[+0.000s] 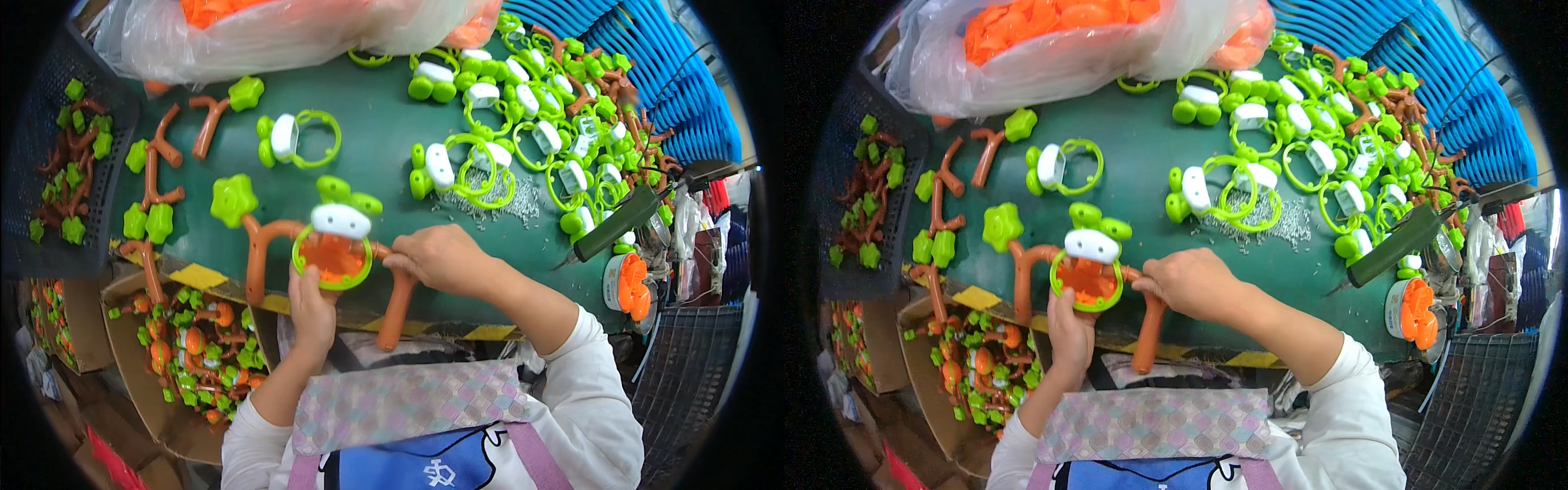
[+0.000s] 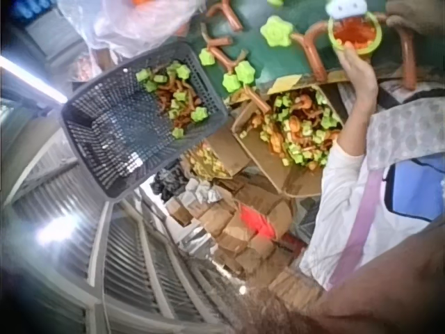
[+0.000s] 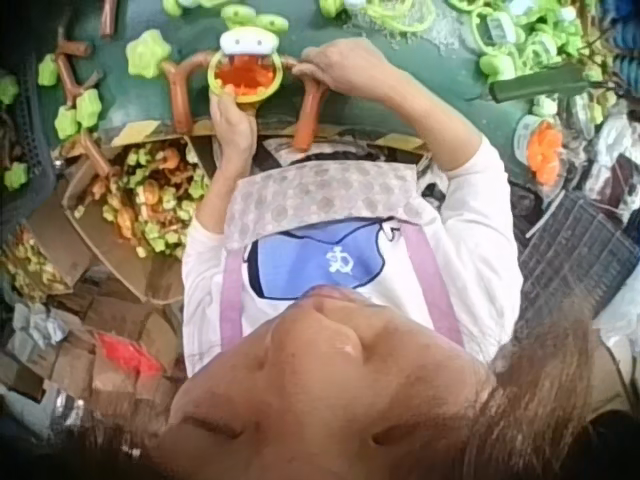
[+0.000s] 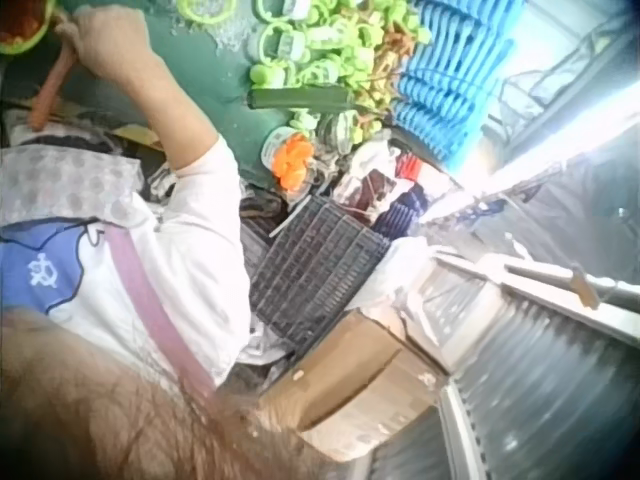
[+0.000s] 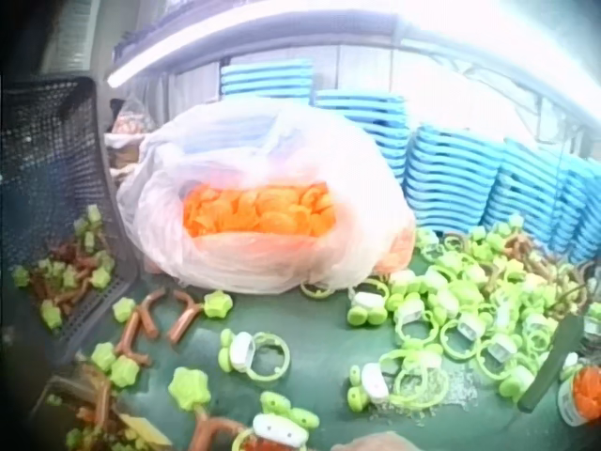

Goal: The person assembles small plastic toys by inserting orange and green parts into a white base, then uses a power drill to fasten screws. The person repeats this process for multiple toy units on a green workbench.

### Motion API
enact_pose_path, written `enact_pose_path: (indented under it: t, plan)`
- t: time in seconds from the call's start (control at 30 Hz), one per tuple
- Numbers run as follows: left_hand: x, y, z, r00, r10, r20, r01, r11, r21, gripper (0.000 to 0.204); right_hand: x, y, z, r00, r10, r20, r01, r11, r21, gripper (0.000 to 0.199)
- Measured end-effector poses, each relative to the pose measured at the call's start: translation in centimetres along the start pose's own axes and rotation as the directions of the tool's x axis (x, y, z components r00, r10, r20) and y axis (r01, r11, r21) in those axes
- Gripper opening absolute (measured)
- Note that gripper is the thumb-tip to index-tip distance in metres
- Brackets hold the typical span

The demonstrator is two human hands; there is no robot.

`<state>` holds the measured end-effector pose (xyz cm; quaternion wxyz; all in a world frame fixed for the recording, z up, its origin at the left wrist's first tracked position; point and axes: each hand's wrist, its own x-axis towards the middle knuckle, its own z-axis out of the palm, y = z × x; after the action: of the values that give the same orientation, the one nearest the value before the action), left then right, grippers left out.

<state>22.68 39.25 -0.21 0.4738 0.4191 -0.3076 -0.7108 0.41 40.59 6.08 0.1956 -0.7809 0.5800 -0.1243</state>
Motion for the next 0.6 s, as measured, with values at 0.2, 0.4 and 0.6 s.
enact_pose_path:
  t: [0.2, 0.4, 0.6]
  plan:
    - [0.3, 0.1, -0.5, 0.997, -0.025, 0.079, 0.029, 0.998, -0.055, 0.042, 3.3, 1.0, -1.7, 0.954, -0.274, -0.119, 0.261, 0.958, -0.115, 0.038]
    - [1.6, 1.2, -0.2, 0.999, -0.015, 0.038, 0.019, 0.995, -0.103, 0.047, 17.6, 4.4, -8.3, 0.765, -0.189, -0.615, 0.237, 0.972, -0.004, 0.018]
    - [1.7, 0.9, -1.4, 0.996, -0.071, 0.054, 0.077, 0.99, -0.116, 0.05, 35.3, 8.7, -11.7, 0.511, -0.272, -0.815, -0.024, 0.944, -0.33, 0.031]
